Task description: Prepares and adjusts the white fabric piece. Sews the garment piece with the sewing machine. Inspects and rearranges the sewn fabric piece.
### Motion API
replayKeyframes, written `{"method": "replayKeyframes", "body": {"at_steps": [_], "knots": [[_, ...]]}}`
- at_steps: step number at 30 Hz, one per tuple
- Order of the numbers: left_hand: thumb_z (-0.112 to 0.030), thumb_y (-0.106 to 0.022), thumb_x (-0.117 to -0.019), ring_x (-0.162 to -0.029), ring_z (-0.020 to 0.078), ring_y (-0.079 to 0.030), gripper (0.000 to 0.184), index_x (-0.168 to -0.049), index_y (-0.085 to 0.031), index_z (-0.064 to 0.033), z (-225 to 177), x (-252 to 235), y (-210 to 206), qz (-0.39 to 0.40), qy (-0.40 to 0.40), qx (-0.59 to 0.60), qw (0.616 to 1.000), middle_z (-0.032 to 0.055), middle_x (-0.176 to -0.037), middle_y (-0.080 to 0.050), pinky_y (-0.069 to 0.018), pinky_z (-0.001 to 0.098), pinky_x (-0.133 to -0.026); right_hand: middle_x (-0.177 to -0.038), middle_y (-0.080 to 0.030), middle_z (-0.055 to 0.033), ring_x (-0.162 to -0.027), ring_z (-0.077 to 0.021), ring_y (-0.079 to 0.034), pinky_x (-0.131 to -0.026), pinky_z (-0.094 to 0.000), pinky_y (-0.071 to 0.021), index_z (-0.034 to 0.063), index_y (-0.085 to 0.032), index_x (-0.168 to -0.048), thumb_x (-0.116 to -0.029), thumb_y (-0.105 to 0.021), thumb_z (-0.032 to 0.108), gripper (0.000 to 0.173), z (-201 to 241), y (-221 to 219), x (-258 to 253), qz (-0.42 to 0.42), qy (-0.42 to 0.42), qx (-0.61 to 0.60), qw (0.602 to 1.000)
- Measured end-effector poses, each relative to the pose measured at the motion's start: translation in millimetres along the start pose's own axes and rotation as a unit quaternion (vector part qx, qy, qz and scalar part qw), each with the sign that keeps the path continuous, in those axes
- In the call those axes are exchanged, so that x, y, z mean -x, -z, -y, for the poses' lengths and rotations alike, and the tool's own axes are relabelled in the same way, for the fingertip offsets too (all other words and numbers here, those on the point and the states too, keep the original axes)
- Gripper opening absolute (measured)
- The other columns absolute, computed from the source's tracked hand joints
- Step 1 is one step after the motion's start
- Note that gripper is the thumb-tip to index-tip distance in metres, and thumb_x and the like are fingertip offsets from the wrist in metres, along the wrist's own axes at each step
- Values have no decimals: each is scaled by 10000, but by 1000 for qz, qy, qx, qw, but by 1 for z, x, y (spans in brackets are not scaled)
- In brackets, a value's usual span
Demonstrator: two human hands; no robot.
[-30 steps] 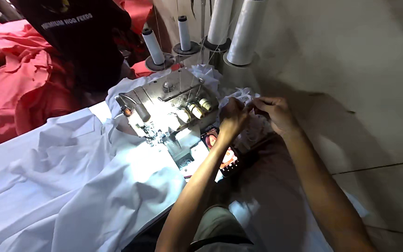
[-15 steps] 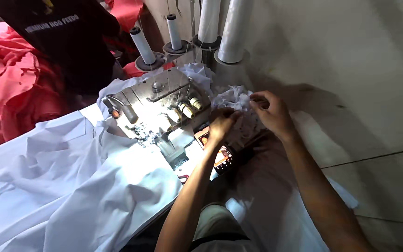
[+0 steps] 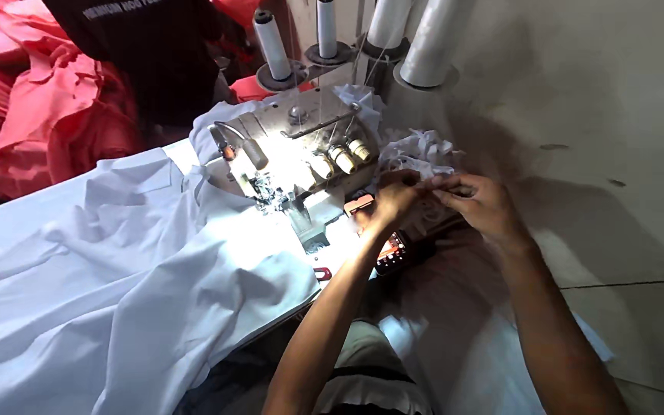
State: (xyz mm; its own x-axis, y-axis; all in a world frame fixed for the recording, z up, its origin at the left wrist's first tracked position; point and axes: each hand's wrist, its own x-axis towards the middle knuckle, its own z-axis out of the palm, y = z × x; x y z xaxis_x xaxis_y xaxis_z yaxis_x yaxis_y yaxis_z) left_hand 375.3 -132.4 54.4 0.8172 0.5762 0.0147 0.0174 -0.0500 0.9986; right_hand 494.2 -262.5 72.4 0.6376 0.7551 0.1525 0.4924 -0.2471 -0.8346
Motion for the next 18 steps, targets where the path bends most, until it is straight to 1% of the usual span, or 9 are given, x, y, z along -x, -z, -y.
{"method": "replayKeyframes", "body": {"at_steps": [2, 5, 8, 10, 11, 12, 14, 16, 18], "knots": [[-173, -740, -942, -655, 123, -572, 184, -1019, -687, -15, 0, 1, -1, 2, -2, 26, 1000, 75, -805, -639, -514, 300, -618, -889, -715, -57, -758, -112, -671, -732, -314, -587, 34, -720, -995, -888, -785, 59, 128, -1, 3, -2, 5, 4, -7, 1000], [-136, -741, -942, -687, 106, -619, 222, -1092, -685, 17, -3, -1, 0, 4, 16, 89, 996, 75, -836, -670, -565, 287, -678, -861, -701, -35, -734, -84, -645, -709, -277, -569, 37, -731, -998, -883, -782, 57, 128, -5, 8, -7, 3, 12, -37, 999], [-152, -736, -948, -721, 113, -635, 257, -1137, -683, 14, -2, 1, 3, 2, 24, 103, 994, 92, -893, -689, -571, 296, -703, -884, -690, -14, -729, -67, -611, -691, -256, -535, 56, -706, -1011, -955, -713, 113, 80, -8, 18, -16, 12, 4, -47, 999], [-152, -735, -949, -742, 128, -646, 261, -1140, -683, 18, 0, 1, 4, 1, 19, 108, 994, 102, -915, -688, -584, 316, -723, -932, -681, -16, -750, -77, -612, -702, -264, -544, 61, -683, -1084, -1017, -636, 185, 149, -4, 21, -17, 52, -13, -70, 996], [-147, -735, -948, -733, 132, -642, 246, -1122, -683, 19, 1, 1, 4, 1, 14, 105, 994, 101, -899, -682, -584, 320, -715, -950, -678, -25, -758, -89, -612, -702, -277, -546, 61, -681, -1123, -1036, -610, 226, 199, 0, 19, -17, 71, -28, -81, 994], [-137, -734, -947, -721, 134, -631, 229, -1105, -684, 20, 0, 0, 4, 2, 7, 99, 995, 99, -876, -672, -575, 323, -706, -947, -673, -28, -752, -92, -606, -696, -281, -540, 59, -681, -1141, -1045, -597, 234, 216, 3, 16, -16, 81, -37, -86, 992], [-99, -737, -935, -735, 127, -643, 237, -1136, -682, 15, -3, 1, 4, 9, -9, 91, 996, 94, -880, -683, -582, 318, -720, -913, -692, -23, -729, -81, -621, -681, -268, -548, 58, -701, -1107, -1031, -622, 200, 179, 6, 11, -16, 75, -38, -83, 993], [-79, -741, -926, -778, 125, -657, 310, -1211, -653, 7, -4, 3, 4, 21, -21, 71, 997, 95, -922, -703, -577, 319, -759, -886, -693, -21, -721, -74, -630, -674, -262, -555, 54, -706, -1074, -999, -674, 182, 152, 4, 9, -18, 61, -27, -77, 995], [-73, -743, -922, -825, 147, -682, 379, -1273, -619, -2, -4, 5, 5, 29, -23, 48, 998, 106, -971, -714, -587, 342, -790, -870, -697, -21, -714, -76, -640, -667, -263, -563, 59, -708, -1064, -986, -694, 194, 157, 2, 9, -19, 57, -21, -80, 995]]}}
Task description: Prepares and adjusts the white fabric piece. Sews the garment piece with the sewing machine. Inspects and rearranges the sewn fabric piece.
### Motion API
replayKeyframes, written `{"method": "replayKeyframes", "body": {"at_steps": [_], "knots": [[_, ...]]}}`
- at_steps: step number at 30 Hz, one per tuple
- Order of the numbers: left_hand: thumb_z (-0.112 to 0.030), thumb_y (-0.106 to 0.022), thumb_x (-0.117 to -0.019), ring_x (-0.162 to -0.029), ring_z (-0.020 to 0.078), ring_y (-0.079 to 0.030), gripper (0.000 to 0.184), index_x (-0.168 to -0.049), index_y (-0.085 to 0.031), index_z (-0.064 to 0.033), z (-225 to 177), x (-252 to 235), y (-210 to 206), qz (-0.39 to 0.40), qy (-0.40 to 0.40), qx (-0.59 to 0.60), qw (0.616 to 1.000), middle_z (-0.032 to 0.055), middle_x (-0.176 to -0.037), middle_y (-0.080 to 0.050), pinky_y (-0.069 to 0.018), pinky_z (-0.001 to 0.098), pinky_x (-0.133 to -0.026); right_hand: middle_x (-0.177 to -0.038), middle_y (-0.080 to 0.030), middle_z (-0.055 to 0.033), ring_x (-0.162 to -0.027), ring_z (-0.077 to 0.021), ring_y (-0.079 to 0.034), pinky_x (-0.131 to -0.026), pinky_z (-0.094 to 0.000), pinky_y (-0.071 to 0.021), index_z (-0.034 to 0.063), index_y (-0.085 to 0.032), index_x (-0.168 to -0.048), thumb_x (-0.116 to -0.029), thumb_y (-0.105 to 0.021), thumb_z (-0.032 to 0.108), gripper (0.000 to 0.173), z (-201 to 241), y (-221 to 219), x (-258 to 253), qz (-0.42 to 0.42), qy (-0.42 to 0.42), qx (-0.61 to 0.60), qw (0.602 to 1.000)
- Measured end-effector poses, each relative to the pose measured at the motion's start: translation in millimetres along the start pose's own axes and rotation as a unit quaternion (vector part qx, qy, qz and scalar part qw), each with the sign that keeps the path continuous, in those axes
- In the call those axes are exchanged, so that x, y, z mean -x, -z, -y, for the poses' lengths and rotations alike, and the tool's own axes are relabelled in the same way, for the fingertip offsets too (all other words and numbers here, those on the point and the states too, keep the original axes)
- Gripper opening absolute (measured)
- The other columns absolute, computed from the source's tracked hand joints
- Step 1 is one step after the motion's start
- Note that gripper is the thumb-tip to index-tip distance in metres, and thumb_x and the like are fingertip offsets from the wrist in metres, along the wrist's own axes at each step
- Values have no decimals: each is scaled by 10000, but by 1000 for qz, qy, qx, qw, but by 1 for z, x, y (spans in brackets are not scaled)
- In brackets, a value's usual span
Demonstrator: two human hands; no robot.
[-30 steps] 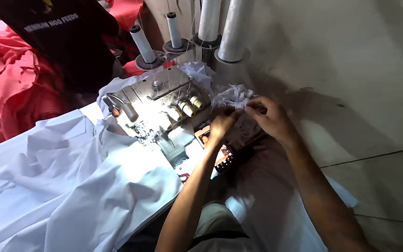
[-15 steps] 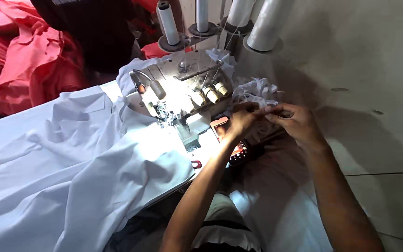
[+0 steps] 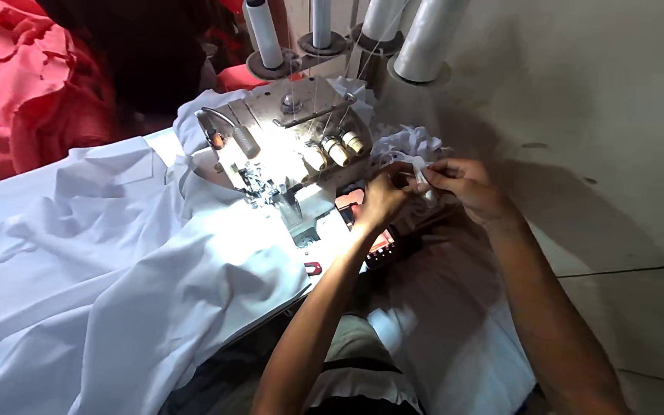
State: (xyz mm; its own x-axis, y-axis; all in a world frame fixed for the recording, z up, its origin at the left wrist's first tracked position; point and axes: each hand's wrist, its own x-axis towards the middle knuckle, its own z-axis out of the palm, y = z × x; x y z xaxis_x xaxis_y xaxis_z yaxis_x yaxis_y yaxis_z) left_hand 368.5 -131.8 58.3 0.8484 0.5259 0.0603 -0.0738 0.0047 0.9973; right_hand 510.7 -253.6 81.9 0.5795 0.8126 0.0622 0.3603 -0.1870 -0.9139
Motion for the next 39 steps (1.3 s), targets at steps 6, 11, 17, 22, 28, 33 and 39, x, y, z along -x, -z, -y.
{"method": "replayKeyframes", "body": {"at_steps": [6, 11, 17, 22, 28, 33, 39], "knots": [[-125, -709, -951, -834, 193, -693, 287, -1227, -656, -66, -5, 12, 2, -20, 15, -69, 997, 104, -1018, -714, -591, 395, -759, -900, -682, -28, -726, -101, -617, -672, -274, -536, 82, -697, -1102, -987, -693, 226, 184, 8, -1, 12, -1, 11, 28, 1000], [-105, -729, -934, -767, 161, -682, 299, -1219, -655, -59, 4, 8, -1, -26, 1, -49, 998, 91, -939, -718, -590, 359, -728, -849, -678, -53, -717, -126, -644, -668, -303, -565, 60, -667, -1026, -899, -794, 142, 197, 1, -5, 14, -14, 18, 42, 999], [-121, -761, -915, -728, 161, -667, 270, -1163, -680, -53, 13, 8, 0, -38, -2, -48, 998, 83, -886, -699, -586, 359, -697, -861, -678, -38, -743, -106, -635, -704, -289, -558, 59, -700, -970, -939, -730, 91, 53, -2, -3, 13, -43, 36, 43, 998], [-129, -711, -938, -748, 185, -676, 251, -1173, -677, -48, 12, 6, -6, -53, 30, -56, 997, 98, -902, -701, -589, 396, -716, -920, -699, -4, -761, -78, -617, -701, -254, -530, 73, -679, -1012, -1044, -568, 167, 149, -6, 1, 3, -32, -10, -56, 998], [-220, -669, -951, -879, 232, -704, 297, -1196, -668, -53, 11, 10, -2, -10, 73, -193, 979, 116, -988, -717, -584, 471, -807, -1023, -717, -99, -793, -193, -677, -714, -396, -570, 76, -644, -1179, -1029, -638, 208, 199, -17, 15, -13, -74, 10, 137, 988], [-265, -688, -965, -1095, 343, -677, 466, -1326, -591, 14, -6, 27, -8, 50, 84, -354, 930, 206, -1173, -683, -547, 531, -950, -1045, -719, -159, -942, -348, -693, -834, -611, -542, 58, -715, -1119, -940, -763, 226, 251, -29, 14, -41, -28, -10, 286, 958], [-245, -615, -993, -1126, 330, -649, 410, -1359, -589, -61, -18, 51, -12, 21, 13, -408, 913, 173, -1261, -638, -545, 496, -933, -1018, -681, -192, -902, -384, -656, -791, -613, -525, 44, -712, -1052, -959, -738, 201, 184, -20, 29, -41, -54, 72, 327, 941]]}}
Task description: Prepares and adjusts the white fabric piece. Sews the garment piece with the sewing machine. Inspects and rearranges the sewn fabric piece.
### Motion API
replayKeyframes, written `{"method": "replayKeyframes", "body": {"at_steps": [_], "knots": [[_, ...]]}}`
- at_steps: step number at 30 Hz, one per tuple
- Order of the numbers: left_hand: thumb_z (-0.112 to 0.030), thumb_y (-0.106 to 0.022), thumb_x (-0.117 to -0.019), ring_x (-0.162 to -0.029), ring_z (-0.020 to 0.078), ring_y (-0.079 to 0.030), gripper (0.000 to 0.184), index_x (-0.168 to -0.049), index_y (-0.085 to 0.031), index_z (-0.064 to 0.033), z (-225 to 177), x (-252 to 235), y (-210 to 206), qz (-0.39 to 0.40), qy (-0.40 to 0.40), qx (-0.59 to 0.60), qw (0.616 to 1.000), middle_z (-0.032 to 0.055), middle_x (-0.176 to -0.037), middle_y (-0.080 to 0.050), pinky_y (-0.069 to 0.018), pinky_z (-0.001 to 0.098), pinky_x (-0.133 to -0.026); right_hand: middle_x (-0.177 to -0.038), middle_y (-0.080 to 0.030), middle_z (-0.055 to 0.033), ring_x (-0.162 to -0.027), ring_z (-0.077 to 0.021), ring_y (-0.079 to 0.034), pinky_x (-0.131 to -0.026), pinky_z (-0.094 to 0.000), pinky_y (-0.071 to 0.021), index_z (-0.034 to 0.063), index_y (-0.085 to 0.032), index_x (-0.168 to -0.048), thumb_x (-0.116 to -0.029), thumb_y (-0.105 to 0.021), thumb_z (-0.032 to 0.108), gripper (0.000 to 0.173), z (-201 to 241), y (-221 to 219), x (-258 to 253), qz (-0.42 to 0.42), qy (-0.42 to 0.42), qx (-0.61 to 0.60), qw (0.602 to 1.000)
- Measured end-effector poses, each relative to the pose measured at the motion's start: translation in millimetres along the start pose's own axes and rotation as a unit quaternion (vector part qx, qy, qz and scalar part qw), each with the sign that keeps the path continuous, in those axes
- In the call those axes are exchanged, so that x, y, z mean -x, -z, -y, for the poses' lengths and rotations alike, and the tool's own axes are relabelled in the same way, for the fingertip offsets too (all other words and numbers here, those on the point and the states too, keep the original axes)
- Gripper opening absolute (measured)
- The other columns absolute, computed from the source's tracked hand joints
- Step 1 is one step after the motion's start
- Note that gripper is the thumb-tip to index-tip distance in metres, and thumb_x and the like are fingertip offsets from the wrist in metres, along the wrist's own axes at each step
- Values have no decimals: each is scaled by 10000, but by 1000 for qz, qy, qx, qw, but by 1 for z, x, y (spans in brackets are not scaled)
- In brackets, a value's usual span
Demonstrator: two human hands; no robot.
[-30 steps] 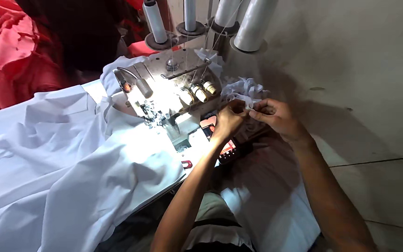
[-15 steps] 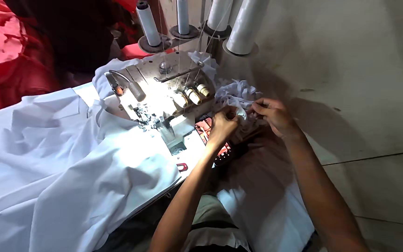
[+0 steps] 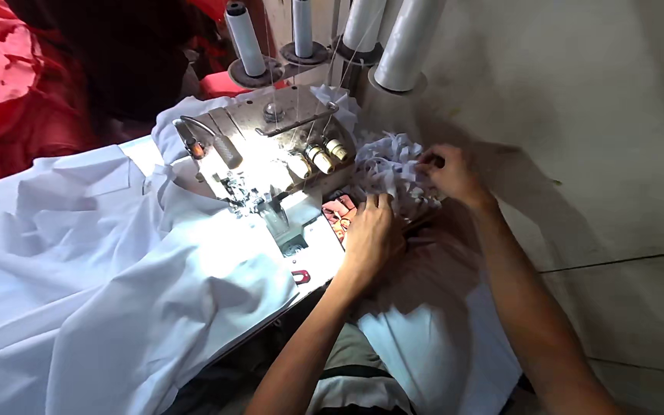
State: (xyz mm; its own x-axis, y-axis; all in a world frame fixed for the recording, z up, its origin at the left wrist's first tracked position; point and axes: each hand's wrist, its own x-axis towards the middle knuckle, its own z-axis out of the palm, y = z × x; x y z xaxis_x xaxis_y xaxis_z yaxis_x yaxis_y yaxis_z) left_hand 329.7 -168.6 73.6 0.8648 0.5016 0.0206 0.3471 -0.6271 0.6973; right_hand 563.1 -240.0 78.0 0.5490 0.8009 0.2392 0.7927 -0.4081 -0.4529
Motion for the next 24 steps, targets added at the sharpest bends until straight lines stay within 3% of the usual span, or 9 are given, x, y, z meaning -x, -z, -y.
{"method": "replayKeyframes", "body": {"at_steps": [3, 6, 9, 11, 14, 18, 22, 24], "knots": [[-228, -620, -996, -960, 245, -688, 365, -1336, -595, -100, 11, 3, -3, -14, -77, 58, 995, 117, -1215, -649, -588, 442, -830, -1049, -686, -203, -949, -334, -674, -861, -529, -549, -13, -684, -1077, -983, -689, 216, 248, 7, 23, -8, -48, 47, -11, 998], [-198, -616, -1001, -907, 206, -692, 324, -1305, -602, -86, 15, 0, -6, -15, -114, 123, 986, 103, -1195, -661, -597, 412, -801, -974, -674, -182, -815, -258, -676, -756, -443, -577, -28, -614, -1095, -995, -675, 202, 258, 23, 43, -6, -84, 50, -55, 994], [-157, -604, -1009, -836, 161, -689, 275, -1260, -618, -48, 13, -5, -6, -17, -124, 225, 966, 94, -1094, -682, -604, 351, -769, -919, -691, -104, -753, -159, -667, -706, -331, -575, 36, -597, -1149, -963, -722, 144, 248, 39, 56, 0, -77, 51, -105, 990], [-159, -602, -1021, -811, 147, -700, 264, -1259, -607, -45, 11, -14, -6, -24, -103, 269, 957, 85, -1084, -692, -615, 338, -749, -902, -733, -80, -767, -139, -706, -746, -338, -606, 33, -660, -1151, -886, -793, 102, 304, 37, 56, -12, -73, 43, -132, 988], [-164, -597, -1032, -817, 176, -709, 292, -1297, -578, -41, 9, -34, -6, -41, -74, 291, 953, 101, -1136, -685, -625, 377, -756, -887, -725, -71, -766, -153, -688, -747, -372, -591, 58, -699, -1140, -812, -867, 146, 380, 42, 54, -13, -66, 27, -136, 988], [-203, -582, -1050, -817, 186, -693, 315, -1322, -544, -47, 6, -47, -4, -29, -73, 290, 954, 111, -1156, -675, -607, 376, -724, -835, -709, -46, -708, -125, -648, -687, -340, -559, 78, -731, -1063, -781, -891, 182, 341, 41, 43, -10, -47, 41, -147, 987], [-179, -598, -1034, -808, 174, -695, 310, -1308, -560, -38, 8, -32, -10, 3, -105, 293, 950, 101, -1127, -677, -616, 368, -735, -900, -713, -24, -755, -67, -660, -721, -268, -588, 28, -719, -1034, -891, -764, 83, 160, 29, 43, -24, -67, 50, -249, 965], [-163, -606, -1023, -795, 146, -685, 294, -1284, -569, -33, 11, -13, -14, 19, -140, 286, 948, 89, -1107, -683, -606, 336, -736, -976, -714, -26, -815, -69, -658, -771, -281, -580, 19, -712, -1088, -971, -684, 143, 173, 19, 47, -37, -112, 61, -265, 956]]}}
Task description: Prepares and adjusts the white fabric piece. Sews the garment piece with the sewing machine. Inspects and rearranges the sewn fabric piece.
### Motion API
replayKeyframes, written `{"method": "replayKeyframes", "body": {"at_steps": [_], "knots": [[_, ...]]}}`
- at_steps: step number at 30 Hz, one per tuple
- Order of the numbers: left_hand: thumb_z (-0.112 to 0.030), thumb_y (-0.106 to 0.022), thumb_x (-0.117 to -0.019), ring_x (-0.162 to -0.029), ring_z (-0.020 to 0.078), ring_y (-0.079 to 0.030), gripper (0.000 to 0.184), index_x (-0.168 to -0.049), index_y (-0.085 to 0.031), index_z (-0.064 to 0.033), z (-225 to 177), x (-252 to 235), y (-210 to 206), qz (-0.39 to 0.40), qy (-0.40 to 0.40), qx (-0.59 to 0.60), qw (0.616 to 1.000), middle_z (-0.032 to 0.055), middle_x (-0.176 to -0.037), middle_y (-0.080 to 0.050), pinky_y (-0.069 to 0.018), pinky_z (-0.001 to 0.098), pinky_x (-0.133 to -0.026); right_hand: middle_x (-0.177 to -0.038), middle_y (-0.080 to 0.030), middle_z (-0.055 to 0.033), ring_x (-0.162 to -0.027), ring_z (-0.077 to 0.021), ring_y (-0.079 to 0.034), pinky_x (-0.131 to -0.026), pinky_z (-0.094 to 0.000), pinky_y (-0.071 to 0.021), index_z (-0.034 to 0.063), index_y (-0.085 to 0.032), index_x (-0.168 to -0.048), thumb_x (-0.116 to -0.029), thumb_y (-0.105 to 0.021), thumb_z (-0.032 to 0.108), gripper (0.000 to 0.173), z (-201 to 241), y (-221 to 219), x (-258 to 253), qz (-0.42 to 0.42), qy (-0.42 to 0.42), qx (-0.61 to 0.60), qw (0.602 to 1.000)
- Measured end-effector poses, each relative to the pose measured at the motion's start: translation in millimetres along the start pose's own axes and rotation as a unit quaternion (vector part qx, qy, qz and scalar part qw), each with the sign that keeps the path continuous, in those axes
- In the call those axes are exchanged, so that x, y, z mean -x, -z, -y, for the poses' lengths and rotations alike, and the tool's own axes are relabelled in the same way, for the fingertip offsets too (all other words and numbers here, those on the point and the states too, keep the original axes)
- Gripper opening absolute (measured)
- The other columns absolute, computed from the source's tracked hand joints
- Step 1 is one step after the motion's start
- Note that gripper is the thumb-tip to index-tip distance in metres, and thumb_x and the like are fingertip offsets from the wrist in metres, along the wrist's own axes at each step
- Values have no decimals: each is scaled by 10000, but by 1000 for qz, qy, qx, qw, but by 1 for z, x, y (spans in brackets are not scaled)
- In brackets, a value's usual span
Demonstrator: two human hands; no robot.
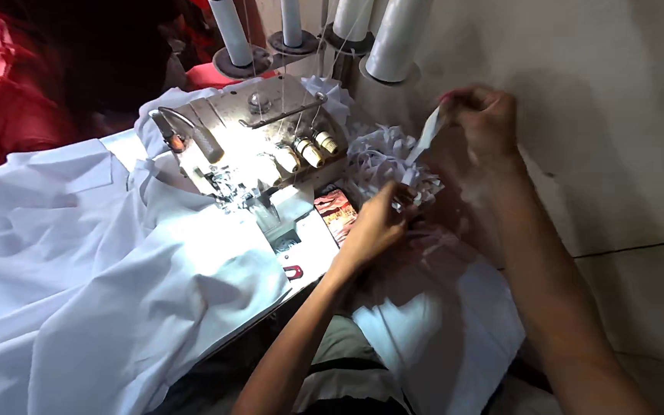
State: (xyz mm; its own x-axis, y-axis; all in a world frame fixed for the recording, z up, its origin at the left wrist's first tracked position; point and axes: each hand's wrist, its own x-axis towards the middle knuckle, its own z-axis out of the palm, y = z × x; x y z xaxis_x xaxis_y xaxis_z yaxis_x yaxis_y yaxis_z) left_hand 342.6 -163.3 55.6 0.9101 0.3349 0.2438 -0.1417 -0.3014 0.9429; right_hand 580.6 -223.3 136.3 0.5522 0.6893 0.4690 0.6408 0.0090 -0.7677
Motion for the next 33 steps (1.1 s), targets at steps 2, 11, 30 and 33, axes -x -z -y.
{"method": "replayKeyframes", "body": {"at_steps": [2, 11, 30, 33], "knots": [[-140, -595, -1016, -825, 129, -681, 282, -1273, -581, -25, -2, 21, 0, 31, -36, -9, 999, 85, -1104, -690, -596, 314, -764, -1027, -725, -52, -900, -79, -678, -861, -294, -578, 6, -719, -1109, -1000, -652, 189, 223, 3, 9, -11, -17, 42, 39, 998], [-125, -624, -1016, -986, 168, -691, 377, -1350, -532, 22, -53, 127, 52, -113, -77, -1, 991, 152, -1259, -631, -620, 323, -820, -1073, -667, 94, -927, -1, -653, -843, -208, -579, 130, -622, -1209, -971, -705, 320, 316, 122, -22, 72, 192, 183, 0, 964], [-104, -610, -1023, -707, 66, -693, 129, -1055, -734, -93, -47, 204, 181, -269, 67, -183, 943, -24, -851, -736, -603, 219, -663, -930, -743, 11, -833, -22, -698, -776, -190, -595, 41, -713, -1110, -943, -728, 155, 203, 132, -212, 183, 221, 57, -160, 960], [-99, -596, -1024, -670, 63, -691, 131, -1084, -709, -128, -48, 194, 190, -267, 102, -202, 937, -27, -827, -735, -596, 220, -626, -986, -770, -30, -918, -56, -722, -848, -209, -584, 50, -761, -1044, -950, -704, 151, 149, 120, -223, 196, 100, 136, -14, 986]]}}
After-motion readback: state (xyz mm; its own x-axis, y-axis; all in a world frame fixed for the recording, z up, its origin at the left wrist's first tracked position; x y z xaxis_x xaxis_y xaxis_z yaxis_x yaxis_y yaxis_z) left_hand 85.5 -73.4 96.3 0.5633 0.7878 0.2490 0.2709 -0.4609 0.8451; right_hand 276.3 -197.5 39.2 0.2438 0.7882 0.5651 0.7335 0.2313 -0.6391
